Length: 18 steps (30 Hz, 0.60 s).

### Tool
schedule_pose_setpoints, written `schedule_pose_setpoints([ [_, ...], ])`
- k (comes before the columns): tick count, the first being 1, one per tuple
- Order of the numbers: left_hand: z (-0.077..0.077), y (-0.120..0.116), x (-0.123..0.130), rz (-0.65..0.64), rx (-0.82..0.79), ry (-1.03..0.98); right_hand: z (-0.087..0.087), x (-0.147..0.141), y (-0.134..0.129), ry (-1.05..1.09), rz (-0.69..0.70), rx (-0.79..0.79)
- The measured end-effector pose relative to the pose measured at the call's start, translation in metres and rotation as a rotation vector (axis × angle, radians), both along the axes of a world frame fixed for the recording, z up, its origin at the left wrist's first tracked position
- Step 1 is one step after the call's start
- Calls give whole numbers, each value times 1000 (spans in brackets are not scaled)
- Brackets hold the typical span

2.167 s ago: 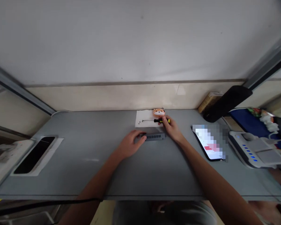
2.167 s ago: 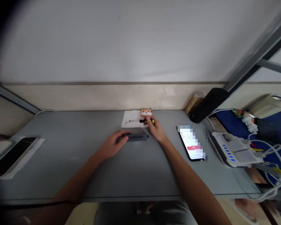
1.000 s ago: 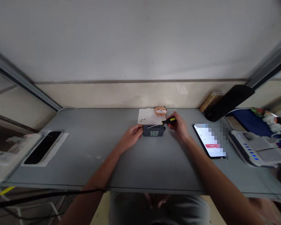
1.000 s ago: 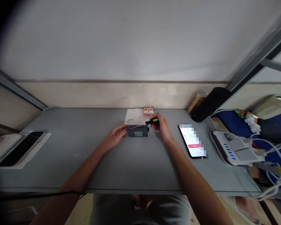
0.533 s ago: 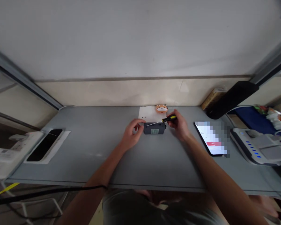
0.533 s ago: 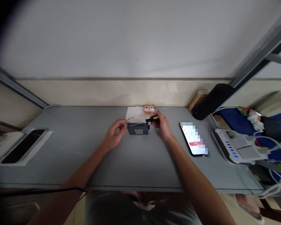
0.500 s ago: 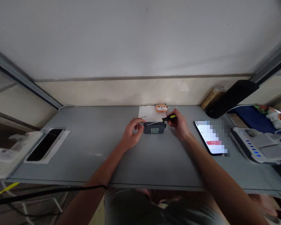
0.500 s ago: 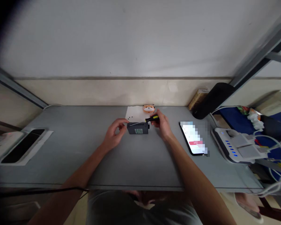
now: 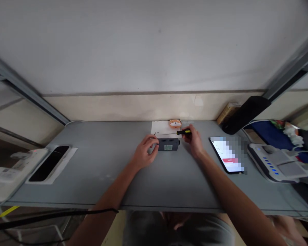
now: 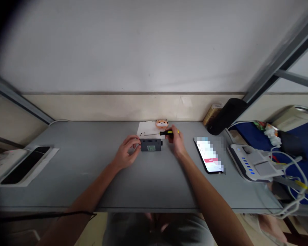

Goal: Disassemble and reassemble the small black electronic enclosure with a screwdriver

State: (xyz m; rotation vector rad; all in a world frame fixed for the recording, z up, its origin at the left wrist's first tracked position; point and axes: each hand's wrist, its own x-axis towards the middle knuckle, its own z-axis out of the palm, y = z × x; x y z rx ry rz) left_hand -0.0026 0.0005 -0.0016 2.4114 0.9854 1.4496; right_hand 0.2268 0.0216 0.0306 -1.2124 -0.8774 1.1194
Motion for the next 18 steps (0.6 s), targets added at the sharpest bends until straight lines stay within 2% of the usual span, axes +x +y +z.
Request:
schedule_pose_setpoints([
  [7,0,-1,-1,-43,-56,128,-13,-2,2,-278,100,117],
  [18,-3,-1,4,2,-105,234,-13,-4,0,-248,164,172],
])
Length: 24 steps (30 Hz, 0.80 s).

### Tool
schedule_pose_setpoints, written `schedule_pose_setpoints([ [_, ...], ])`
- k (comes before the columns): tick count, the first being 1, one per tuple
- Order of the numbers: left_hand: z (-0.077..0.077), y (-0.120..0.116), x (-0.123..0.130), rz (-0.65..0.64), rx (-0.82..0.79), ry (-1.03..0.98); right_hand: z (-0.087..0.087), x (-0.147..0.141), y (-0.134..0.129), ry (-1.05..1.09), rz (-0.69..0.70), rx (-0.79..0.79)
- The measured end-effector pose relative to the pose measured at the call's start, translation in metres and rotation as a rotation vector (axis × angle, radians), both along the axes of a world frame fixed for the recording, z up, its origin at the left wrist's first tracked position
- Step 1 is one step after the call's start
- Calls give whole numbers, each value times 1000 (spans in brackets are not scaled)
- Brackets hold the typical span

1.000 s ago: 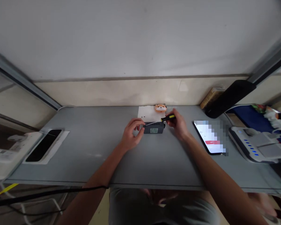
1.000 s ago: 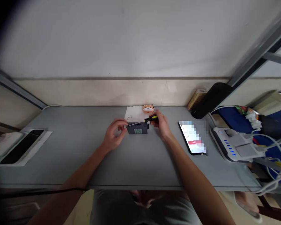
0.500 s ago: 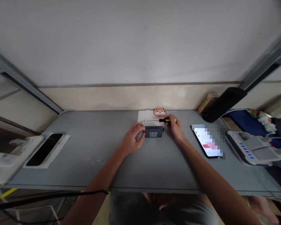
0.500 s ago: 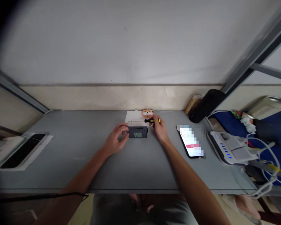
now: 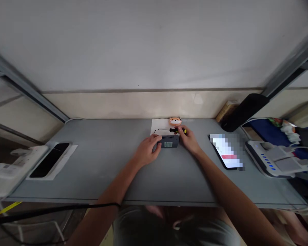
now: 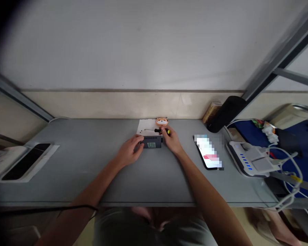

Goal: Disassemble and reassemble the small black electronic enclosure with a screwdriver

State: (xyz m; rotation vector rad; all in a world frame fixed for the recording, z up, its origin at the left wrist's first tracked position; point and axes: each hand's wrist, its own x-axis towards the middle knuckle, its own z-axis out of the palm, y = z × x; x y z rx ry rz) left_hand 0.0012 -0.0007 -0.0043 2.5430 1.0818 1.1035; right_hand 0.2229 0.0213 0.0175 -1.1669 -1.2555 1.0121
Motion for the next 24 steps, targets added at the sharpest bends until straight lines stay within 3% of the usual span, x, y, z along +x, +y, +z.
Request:
schedule_pose_setpoints([
  [12,-4,5,-11,105,51,-84,12,13,2,294,-248,-79],
  [18,5,-1,-9,243,280,-7,20,24,1,349,-295,-80],
  [24,19,11,15,130,304,124,22,28,0,330,-278,-65],
])
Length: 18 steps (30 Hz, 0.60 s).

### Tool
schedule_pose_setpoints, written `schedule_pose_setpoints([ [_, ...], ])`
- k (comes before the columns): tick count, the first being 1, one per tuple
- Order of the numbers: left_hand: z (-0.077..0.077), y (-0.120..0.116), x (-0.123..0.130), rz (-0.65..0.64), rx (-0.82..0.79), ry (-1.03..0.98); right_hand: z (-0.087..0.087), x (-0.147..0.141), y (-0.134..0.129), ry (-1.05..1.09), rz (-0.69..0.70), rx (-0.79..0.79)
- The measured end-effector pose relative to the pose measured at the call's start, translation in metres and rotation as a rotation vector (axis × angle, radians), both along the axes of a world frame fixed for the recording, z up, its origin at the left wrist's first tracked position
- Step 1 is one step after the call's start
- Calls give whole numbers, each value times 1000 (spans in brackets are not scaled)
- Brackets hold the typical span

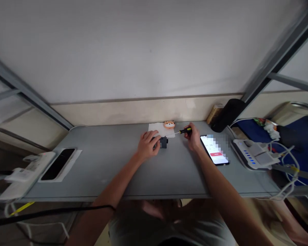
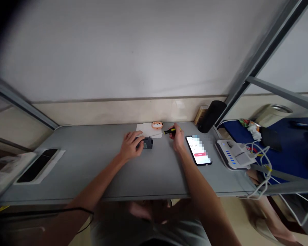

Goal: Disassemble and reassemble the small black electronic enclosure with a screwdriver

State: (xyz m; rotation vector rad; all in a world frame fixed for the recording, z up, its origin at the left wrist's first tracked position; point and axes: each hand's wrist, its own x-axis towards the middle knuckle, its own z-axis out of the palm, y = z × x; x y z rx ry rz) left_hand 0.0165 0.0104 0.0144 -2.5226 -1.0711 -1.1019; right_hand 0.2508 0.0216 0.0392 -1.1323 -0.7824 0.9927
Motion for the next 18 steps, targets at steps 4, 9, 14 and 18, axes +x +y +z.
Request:
schedule_pose_setpoints([
  [4,-6,1,12,-3,36,-33,-3,0,1,17,0,-4],
  [9,-15,-6,13,18,22,-52,-7,-1,1,52,6,-31],
  [14,-12,-5,14,37,26,-67,-10,-1,3,40,15,-44],
  [18,-12,-4,15,27,26,-88,-14,0,6,12,19,-41],
])
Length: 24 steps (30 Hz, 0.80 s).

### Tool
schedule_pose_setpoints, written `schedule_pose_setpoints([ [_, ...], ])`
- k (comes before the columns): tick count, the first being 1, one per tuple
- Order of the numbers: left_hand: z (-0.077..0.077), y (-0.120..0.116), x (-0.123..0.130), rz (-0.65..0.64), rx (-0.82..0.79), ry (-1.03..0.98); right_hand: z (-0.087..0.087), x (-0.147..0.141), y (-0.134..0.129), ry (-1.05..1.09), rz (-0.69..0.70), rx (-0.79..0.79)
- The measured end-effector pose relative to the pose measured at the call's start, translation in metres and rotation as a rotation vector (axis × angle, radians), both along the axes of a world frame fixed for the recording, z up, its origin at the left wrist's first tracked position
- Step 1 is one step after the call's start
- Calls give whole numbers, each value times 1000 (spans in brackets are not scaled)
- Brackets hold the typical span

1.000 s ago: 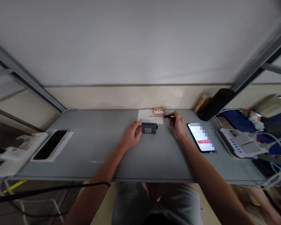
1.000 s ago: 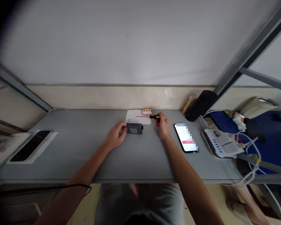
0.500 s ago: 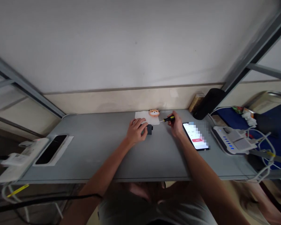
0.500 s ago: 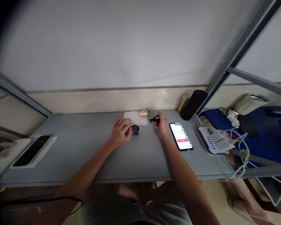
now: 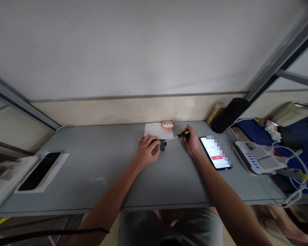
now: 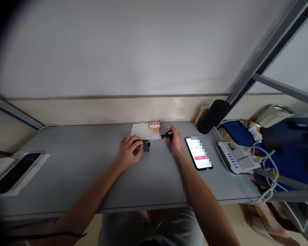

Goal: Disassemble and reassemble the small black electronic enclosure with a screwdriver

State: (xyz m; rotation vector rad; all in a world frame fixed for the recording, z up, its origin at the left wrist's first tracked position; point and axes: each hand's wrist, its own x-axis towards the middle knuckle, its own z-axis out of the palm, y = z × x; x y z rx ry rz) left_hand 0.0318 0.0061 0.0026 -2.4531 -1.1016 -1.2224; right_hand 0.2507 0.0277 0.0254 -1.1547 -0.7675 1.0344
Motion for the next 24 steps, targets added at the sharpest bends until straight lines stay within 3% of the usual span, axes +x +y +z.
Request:
schedule_pose_setpoints([
  [11,3,0,-2,-67,-3,43,-3,4,5,26,-17,-37],
  [15,4,-1,2,-94,10,64,-4,-1,3,-207,-27,-14],
  [19,3,-3,6,-110,36,144,-11,-11,2,-469,104,130],
  [24,2,-7,9,-144,55,122,-25,-17,6,-552,252,242],
])
